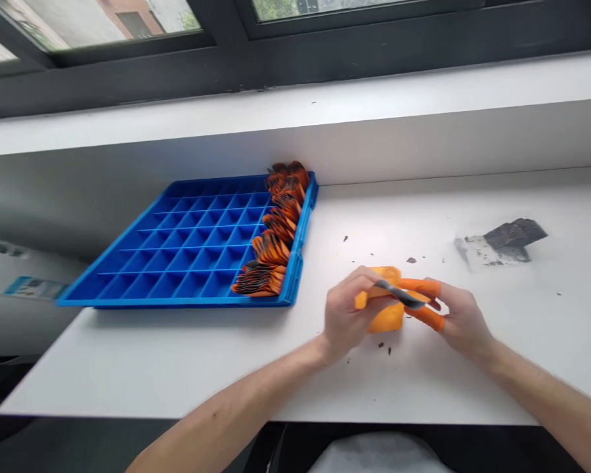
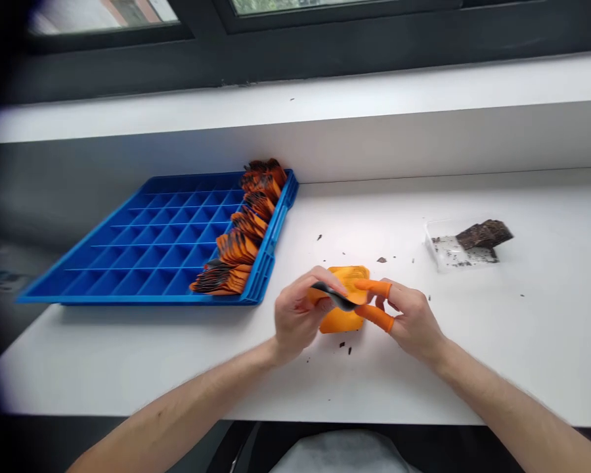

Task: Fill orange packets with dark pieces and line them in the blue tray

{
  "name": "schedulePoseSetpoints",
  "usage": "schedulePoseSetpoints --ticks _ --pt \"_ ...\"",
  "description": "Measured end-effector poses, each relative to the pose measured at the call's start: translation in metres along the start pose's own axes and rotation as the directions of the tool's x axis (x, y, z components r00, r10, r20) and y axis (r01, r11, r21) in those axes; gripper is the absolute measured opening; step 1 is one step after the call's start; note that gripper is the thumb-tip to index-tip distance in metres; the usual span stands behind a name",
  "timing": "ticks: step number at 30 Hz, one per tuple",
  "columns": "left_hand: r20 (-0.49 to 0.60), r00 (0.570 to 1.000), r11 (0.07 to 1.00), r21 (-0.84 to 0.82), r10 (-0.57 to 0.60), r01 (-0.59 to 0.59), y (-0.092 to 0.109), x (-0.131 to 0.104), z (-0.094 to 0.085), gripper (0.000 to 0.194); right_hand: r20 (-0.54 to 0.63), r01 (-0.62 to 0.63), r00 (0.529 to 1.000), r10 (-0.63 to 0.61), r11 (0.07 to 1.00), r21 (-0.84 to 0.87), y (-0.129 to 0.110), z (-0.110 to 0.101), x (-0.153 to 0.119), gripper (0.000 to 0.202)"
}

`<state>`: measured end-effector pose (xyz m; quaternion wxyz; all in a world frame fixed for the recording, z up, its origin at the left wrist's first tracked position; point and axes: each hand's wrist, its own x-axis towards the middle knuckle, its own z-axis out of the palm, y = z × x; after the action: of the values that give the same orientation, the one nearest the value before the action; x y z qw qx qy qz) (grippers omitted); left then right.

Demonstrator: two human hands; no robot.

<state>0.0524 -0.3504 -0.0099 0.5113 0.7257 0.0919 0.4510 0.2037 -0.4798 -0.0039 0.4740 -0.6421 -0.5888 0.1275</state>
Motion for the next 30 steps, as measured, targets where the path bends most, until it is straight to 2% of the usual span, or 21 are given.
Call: schedulePoseSetpoints --ticks 3,6,7,8,10,13,16,20,23,26,30 --pt "-0.065 0.997 0.999 0.019 -0.031 0.032 -0.001 0.004 -0.004 0.022 -0.154 -0.045 0.988 0.030 0.995 -0.091 0.007 -0.029 0.007 0.034" --pt "-0.088 0.996 1.000 0.022 -0.017 0.019 -0.003 0.008 -0.005 0.019 -0.361 -0.225 0.925 0.122 0.939 -0.260 0.022 -0.083 0.018 0.035" --pt "-0.084 0.996 1.000 0.024 -0.004 0.006 -0.003 0.008 -0.004 0.018 -0.382 -0.363 0.902 0.202 0.835 -0.414 0.028 -0.102 0.022 0.038" --pt "-0.078 0.997 1.000 0.029 0.009 -0.007 -0.003 0.009 -0.003 0.017 -0.323 -0.446 0.895 0.308 0.638 -0.628 0.034 -0.121 0.026 0.043" --pt "-0.065 0.997 0.998 0.050 0.039 -0.036 -0.002 0.008 -0.002 0.017 -0.323 -0.470 0.874 0.363 0.466 -0.750 0.048 -0.149 0.034 0.045" --pt "-0.052 0.995 0.994 0.077 0.081 -0.077 0.000 0.006 0.001 0.016 -0.304 -0.436 0.865 0.400 0.299 -0.849 0.068 -0.163 0.041 0.046" --pt "-0.045 0.989 0.987 0.086 0.139 -0.135 0.000 0.005 0.003 0.012 -0.257 -0.359 0.881 0.397 0.205 -0.911 0.083 -0.156 0.044 0.043" --pt "-0.049 0.981 0.980 0.078 0.185 -0.181 -0.002 0.004 0.004 0.010 -0.187 -0.269 0.911 0.367 0.188 -0.944 0.091 -0.147 0.043 0.031" --pt "-0.055 0.980 0.981 0.050 0.192 -0.189 -0.002 0.004 0.005 0.008 -0.187 -0.258 0.934 0.303 0.213 -0.943 0.092 -0.149 0.040 0.027" --pt "-0.070 0.976 0.978 0.055 0.206 -0.202 -0.001 0.003 0.006 0.007 -0.205 -0.264 0.952 0.226 0.276 -0.924 0.094 -0.154 0.038 0.032" --pt "-0.088 0.969 0.973 0.053 0.230 -0.226 -0.002 0.003 0.006 0.011 -0.242 -0.275 0.961 0.132 0.411 -0.869 0.095 -0.160 0.038 0.040"
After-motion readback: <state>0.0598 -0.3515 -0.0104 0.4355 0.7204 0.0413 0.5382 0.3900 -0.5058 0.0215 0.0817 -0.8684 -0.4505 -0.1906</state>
